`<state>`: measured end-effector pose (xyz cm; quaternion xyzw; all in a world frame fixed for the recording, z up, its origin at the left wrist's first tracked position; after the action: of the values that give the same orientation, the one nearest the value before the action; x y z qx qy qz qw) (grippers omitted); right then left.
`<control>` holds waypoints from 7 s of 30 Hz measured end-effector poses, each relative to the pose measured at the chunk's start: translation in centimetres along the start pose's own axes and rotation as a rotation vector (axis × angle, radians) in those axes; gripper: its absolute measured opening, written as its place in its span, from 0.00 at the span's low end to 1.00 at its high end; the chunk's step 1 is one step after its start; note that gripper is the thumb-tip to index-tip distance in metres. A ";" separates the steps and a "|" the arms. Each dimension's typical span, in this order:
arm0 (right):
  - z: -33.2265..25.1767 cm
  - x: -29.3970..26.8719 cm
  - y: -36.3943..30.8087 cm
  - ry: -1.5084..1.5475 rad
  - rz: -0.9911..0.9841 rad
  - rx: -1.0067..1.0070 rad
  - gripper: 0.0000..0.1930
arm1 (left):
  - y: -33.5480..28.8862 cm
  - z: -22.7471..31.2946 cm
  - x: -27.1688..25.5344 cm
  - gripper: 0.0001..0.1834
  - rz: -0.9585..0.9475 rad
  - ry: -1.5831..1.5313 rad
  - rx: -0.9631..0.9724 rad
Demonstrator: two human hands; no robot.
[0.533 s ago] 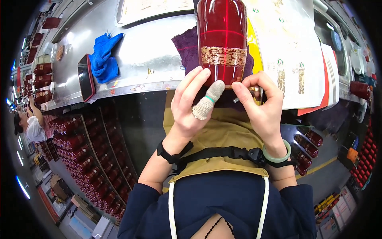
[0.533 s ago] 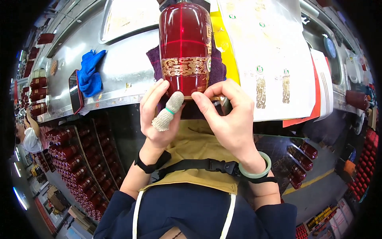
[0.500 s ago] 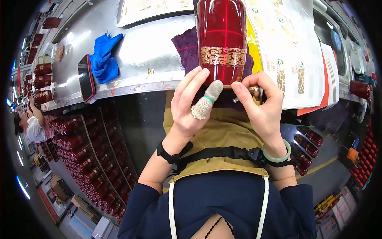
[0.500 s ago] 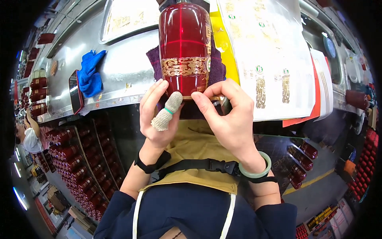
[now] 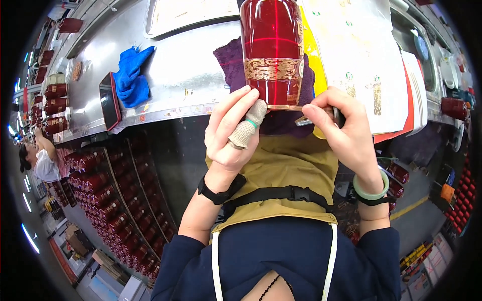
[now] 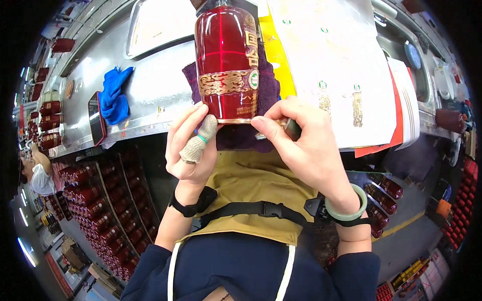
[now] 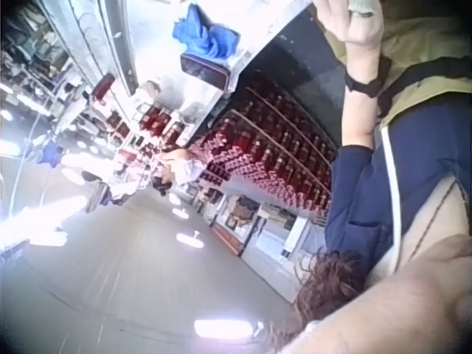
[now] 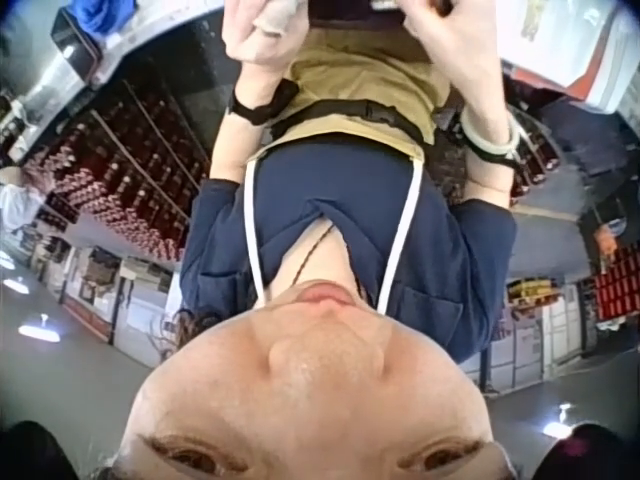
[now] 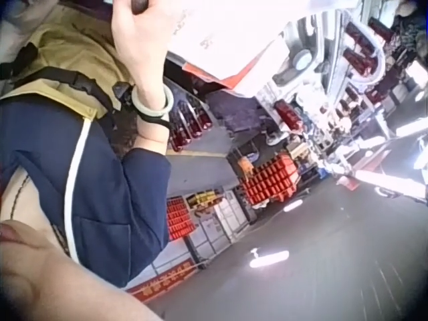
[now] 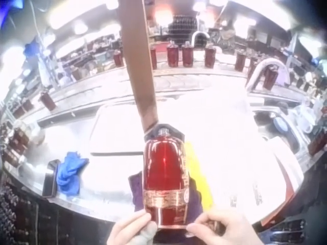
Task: Applying decorative labels and bands to glass liquor bottles in a manufacturing setting.
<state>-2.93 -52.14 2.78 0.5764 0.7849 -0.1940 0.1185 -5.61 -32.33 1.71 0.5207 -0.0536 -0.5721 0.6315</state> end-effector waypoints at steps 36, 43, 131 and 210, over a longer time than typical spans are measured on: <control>2.3 -0.8 0.1 0.014 -0.016 0.037 0.09 | 0.7 1.2 0.9 0.22 -0.095 0.007 0.120; 1.0 -0.6 -0.1 0.009 0.000 -0.026 0.09 | -1.5 -2.3 1.2 0.23 0.064 -0.430 -0.293; -1.3 -0.3 -0.1 0.018 -0.010 -0.185 0.08 | -1.3 -1.6 1.2 0.21 0.045 -0.343 -0.356; 0.9 -0.5 0.6 -0.061 0.019 -0.119 0.09 | -0.4 1.0 0.6 0.20 -0.089 0.087 0.021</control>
<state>-2.18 -52.83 2.10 0.5695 0.7856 -0.1633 0.1783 -6.31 -33.29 1.57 0.5535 -0.0089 -0.5760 0.6015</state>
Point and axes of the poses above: each hand's wrist, its own y-axis towards the middle knuckle, its own x-axis out of the palm, z = x × y, the point moved 7 cm from there along y, towards the middle knuckle, and after that the axes turned 9 degrees about -z, right-handed, at the moved point
